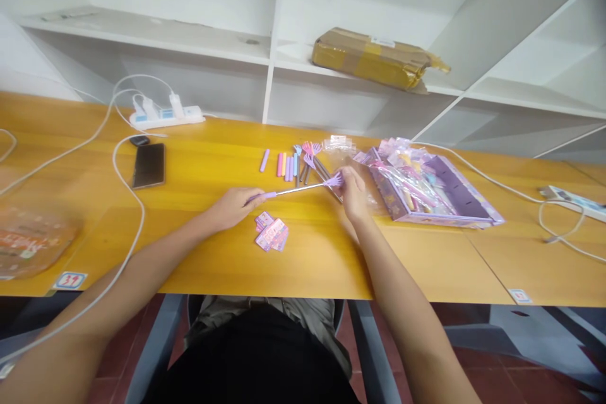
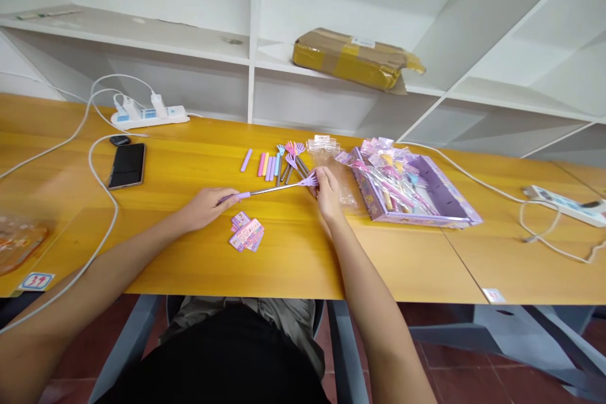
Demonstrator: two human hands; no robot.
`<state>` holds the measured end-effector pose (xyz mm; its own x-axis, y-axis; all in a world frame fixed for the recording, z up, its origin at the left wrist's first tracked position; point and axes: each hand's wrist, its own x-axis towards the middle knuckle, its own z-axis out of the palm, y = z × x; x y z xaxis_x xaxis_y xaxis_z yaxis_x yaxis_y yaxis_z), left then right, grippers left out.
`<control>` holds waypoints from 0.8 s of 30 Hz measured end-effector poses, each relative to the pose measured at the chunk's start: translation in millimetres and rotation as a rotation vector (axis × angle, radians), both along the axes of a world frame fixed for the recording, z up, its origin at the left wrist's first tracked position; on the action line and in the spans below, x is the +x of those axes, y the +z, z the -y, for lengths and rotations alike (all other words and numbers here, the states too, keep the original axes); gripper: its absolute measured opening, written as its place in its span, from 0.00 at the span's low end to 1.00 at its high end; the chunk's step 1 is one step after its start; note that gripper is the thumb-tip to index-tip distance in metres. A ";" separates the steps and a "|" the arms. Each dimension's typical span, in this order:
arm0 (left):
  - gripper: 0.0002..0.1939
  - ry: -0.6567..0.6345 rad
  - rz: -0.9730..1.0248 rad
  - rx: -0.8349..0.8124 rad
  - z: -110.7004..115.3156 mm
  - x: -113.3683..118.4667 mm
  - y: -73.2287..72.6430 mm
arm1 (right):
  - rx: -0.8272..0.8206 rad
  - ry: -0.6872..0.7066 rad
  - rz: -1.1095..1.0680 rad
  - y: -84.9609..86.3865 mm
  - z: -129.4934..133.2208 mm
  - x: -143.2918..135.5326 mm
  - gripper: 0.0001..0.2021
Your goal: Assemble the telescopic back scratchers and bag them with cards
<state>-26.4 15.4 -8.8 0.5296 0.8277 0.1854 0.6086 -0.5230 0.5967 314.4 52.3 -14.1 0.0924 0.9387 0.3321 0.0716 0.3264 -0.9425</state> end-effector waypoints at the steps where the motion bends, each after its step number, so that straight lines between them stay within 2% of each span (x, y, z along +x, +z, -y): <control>1: 0.22 -0.007 -0.017 0.022 0.5 -0.3 -1.0 | 0.011 -0.012 0.079 -2.6 0.3 -0.7 0.22; 6: 0.24 0.002 -0.112 0.179 5.4 0.5 -8.6 | 0.040 0.030 0.274 -14.7 0.3 -6.4 0.26; 14: 0.25 -0.027 -0.152 0.322 13.0 4.3 -9.4 | -0.005 0.130 0.258 -19.2 5.0 -12.2 0.27; 24: 0.24 -0.015 -0.123 0.359 14.3 4.6 -10.9 | -0.124 0.213 0.208 -16.4 12.4 -18.0 0.24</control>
<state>-21.8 1.1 -19.8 0.5774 0.7138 0.3964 0.6551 -0.6948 0.2968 296.4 39.9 -30.6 -0.1684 0.9642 0.2046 0.2091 0.2378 -0.9485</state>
